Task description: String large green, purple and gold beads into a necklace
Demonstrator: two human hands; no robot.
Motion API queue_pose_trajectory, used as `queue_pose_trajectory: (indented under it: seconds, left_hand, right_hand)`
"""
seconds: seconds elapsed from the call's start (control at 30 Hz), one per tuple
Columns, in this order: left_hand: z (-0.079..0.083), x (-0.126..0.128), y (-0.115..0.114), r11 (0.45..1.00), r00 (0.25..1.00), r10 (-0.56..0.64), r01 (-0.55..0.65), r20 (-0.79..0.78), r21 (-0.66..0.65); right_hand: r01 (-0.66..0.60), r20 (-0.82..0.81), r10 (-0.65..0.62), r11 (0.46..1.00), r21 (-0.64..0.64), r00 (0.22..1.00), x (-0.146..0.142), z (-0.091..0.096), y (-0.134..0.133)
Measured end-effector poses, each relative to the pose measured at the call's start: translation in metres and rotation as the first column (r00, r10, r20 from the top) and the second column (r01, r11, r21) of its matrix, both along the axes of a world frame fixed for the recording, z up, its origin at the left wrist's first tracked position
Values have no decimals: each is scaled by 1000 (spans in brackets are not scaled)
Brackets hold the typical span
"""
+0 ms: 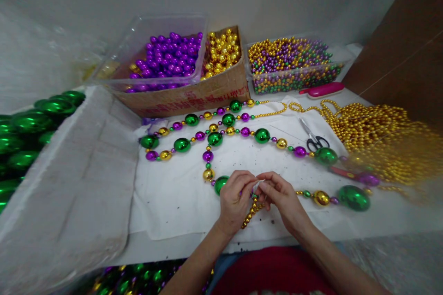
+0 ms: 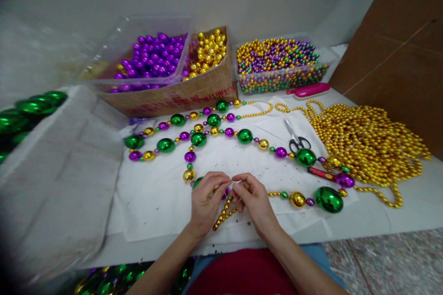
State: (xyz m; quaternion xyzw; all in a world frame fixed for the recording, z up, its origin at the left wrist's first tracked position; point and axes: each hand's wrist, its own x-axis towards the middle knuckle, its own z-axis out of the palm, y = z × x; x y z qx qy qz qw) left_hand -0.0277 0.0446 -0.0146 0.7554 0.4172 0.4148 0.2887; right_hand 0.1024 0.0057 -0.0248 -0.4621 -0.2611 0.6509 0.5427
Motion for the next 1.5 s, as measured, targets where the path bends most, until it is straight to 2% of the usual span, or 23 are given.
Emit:
queue_pose_trajectory:
  seconds: [0.1,0.27,0.57,0.97,1.07,1.13,1.23,1.33,1.4,1.5]
  left_hand:
    - [-1,0,0,999,999,34,-34,-9,21]
    - [-2,-1,-1,999,999,36,-36,-2,14]
    - [-1,1,-1,990,994,69,-58,84,-132]
    - [-2,-12,5,954,997,-38,55,62,-295]
    - [2,-20,6,901,992,-35,85,125,-426]
    - [8,-25,5,826,965,-21,163,261,-540]
    - [20,-31,1,697,840,60,351,539,-625]
    - [30,-32,-6,596,692,123,521,711,-610]
    - [34,-30,-10,562,634,138,583,761,-587]
    - [32,-26,-15,553,614,174,586,770,-592]
  right_hand:
    - [-24,-32,23,1000,-17,999,-1,1,3]
    - [20,-62,-23,999,-46,998,2,1,1]
    - [-28,-249,3,995,-100,969,12,8,3]
    - [-39,-356,-12,990,-138,934,32,12,2]
    - [-42,-383,-10,991,-126,924,38,12,0]
    - [-46,-423,-9,992,-119,906,41,11,-3]
    - [-62,-467,3,992,-111,884,41,10,-7]
    - [-101,-470,54,992,-77,881,37,13,-11]
    - [-119,-475,83,992,-46,876,35,15,-13]
    - [-127,-488,91,991,-41,868,33,15,-16]
